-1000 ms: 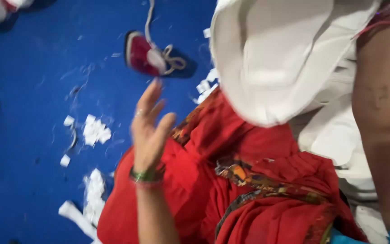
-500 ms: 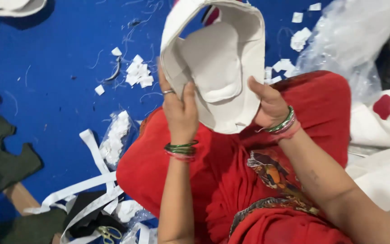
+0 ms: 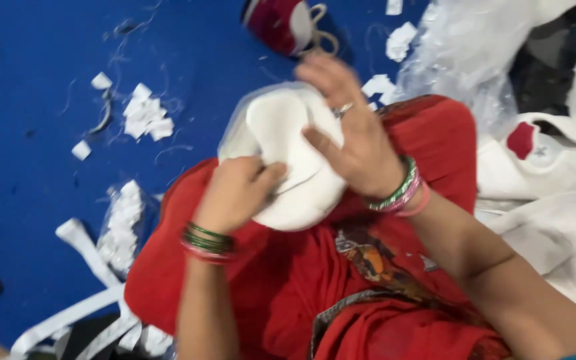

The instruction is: The person irons white fabric pieces on their lap using a red and white iron. They repeatedly pick up a piece, iron it, and place it aside on a pile of similar items.

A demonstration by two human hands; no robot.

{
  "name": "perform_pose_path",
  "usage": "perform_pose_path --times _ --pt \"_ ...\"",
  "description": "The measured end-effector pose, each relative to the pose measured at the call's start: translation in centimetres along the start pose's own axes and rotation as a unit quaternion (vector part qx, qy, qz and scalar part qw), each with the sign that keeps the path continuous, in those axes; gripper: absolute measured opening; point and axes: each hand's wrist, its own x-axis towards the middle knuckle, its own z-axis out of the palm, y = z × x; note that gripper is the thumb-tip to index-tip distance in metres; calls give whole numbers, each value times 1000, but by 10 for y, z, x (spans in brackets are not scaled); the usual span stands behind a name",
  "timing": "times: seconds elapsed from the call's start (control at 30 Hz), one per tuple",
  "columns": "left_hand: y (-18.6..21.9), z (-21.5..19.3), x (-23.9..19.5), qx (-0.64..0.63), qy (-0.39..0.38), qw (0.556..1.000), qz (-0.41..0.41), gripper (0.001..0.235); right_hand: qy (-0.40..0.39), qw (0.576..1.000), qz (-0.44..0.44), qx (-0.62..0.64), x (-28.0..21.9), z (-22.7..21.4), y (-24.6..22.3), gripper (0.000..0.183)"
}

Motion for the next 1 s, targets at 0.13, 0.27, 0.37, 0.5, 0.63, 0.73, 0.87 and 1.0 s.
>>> perform_pose_path --times 0.13,0.27,0.37,0.5,0.63,0.73,0.87,1.0 --pt "-115 24 96 -154 -284 944 71 43 -237 971 -16 -32 5 12 -1 38" --pt "-93 42 144 12 -103 984 -144 46 -293 914 -82 -268 -22 52 99 41" --pt "-75 90 150 129 111 968 -186 36 -206 885 -109 -404 -38 74 147 74" --pt "-65 140 141 183 402 897 -18 55 -364 827 -73 -422 -14 65 156 82" --pt "-52 160 123 130 331 934 32 38 -353 923 90 -126 20 6 271 25" --pt "-61 168 113 157 321 933 47 38 -74 905 267 -323 22 -27 248 37" --pt "-61 164 89 178 296 935 75 36 0 846 331 -419 31 -8 268 67" --pt "-68 166 75 178 279 942 51 35 -29 800 423 -424 37 -1 272 35"
